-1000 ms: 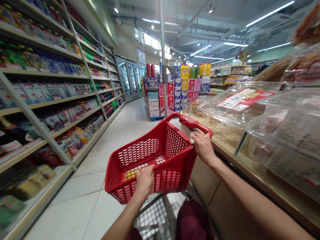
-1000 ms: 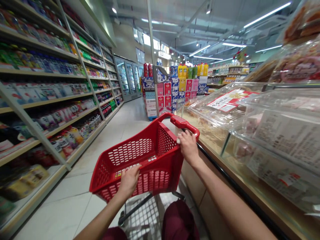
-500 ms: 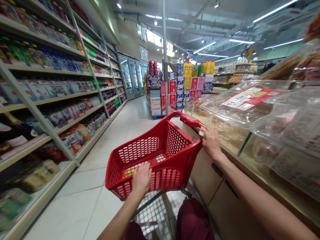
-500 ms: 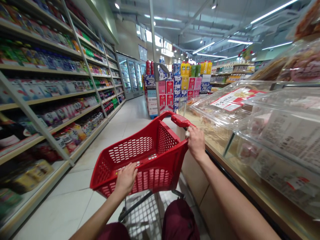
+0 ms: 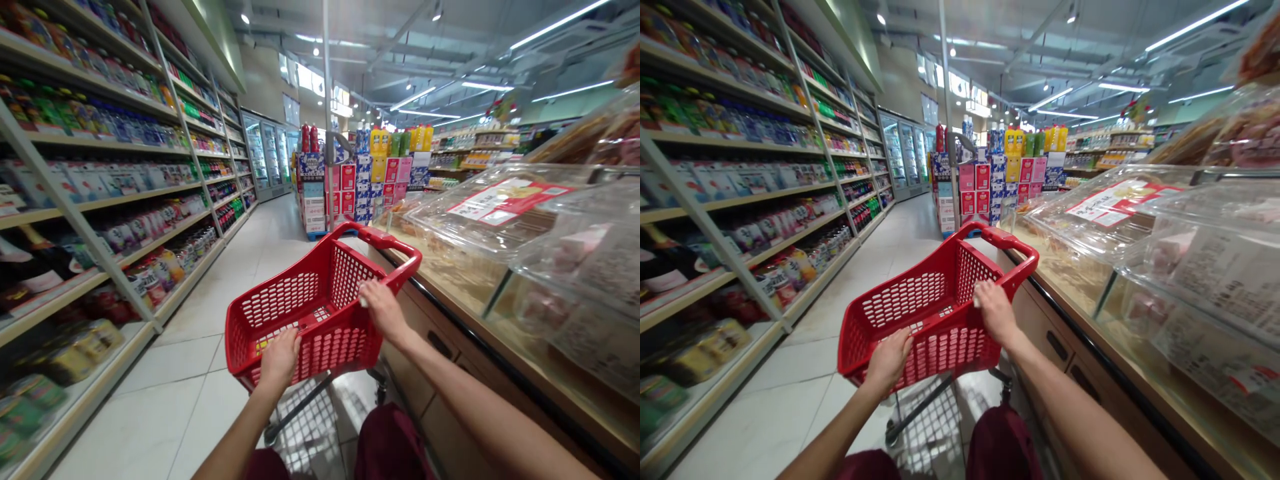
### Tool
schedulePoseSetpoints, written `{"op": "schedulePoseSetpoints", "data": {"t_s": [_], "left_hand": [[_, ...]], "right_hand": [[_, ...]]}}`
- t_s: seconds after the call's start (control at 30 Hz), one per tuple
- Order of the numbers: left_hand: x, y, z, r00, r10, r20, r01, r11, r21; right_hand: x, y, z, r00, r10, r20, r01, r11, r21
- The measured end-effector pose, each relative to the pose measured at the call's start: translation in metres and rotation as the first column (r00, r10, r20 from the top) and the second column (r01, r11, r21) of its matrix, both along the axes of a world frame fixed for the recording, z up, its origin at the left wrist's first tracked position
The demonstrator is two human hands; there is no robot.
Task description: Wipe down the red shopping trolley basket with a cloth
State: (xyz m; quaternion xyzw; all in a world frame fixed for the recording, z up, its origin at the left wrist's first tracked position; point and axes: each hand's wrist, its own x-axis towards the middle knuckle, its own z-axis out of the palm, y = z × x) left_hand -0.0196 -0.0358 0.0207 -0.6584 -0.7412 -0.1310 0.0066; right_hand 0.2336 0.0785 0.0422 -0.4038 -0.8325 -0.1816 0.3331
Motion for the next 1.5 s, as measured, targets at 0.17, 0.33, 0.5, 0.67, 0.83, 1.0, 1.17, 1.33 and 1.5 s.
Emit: {"op": "schedulePoseSetpoints", "data": {"t_s": [0.17, 0.33, 0.5, 0.67, 0.83, 1.0, 1.17, 1.33, 1.5], "left_hand": [[-0.008, -0.005, -0.002, 0.997, -0.051, 0.053, 0.052, 0.999, -0.007], [-0.006, -0.003, -0.012, 0.994, -0.012, 0.105, 0.014, 1.0, -0.016], [-0.005, -0.005, -0.014, 0.99, -0.093, 0.104, 0.097, 0.995, -0.03], [-0.017, -0.021, -0.019, 0.997, -0.029, 0.066, 0.031, 0.999, -0.029], [-0.004, -0.021, -0.025, 0.998, 0.0, 0.07, 0.001, 1.0, -0.021], [-0.022, -0.032, -0.012, 0.989, -0.118, 0.092, 0.126, 0.988, -0.091], [-0.039, -0.041, -0.011, 0.983, -0.174, 0.05, 0.179, 0.978, -0.11], [-0.016, -0.041, -0.028, 0.99, -0.143, 0.005, 0.143, 0.99, -0.005], [-0.029, -0.043, -0.025, 0.967, -0.255, -0.004, 0.255, 0.965, -0.054]], "right_hand": [[-0.011, 0.012, 0.002, 0.999, -0.021, 0.038, 0.024, 0.997, -0.077], [-0.024, 0.021, 0.005, 0.993, -0.086, -0.077, 0.072, 0.983, -0.17], [-0.07, -0.008, -0.026, 0.959, 0.282, 0.004, -0.273, 0.932, -0.237], [-0.054, 0.012, -0.013, 0.991, 0.023, -0.13, -0.054, 0.969, -0.243], [-0.086, -0.022, -0.036, 0.934, 0.346, -0.094, -0.358, 0.903, -0.235], [-0.073, -0.015, -0.034, 0.968, 0.214, -0.131, -0.243, 0.932, -0.27], [-0.071, -0.018, -0.037, 0.973, 0.132, -0.19, -0.187, 0.932, -0.31], [-0.092, -0.064, -0.061, 0.911, 0.369, -0.186, -0.407, 0.877, -0.256], [-0.06, -0.046, -0.048, 0.964, 0.121, -0.238, -0.197, 0.924, -0.328]]}}
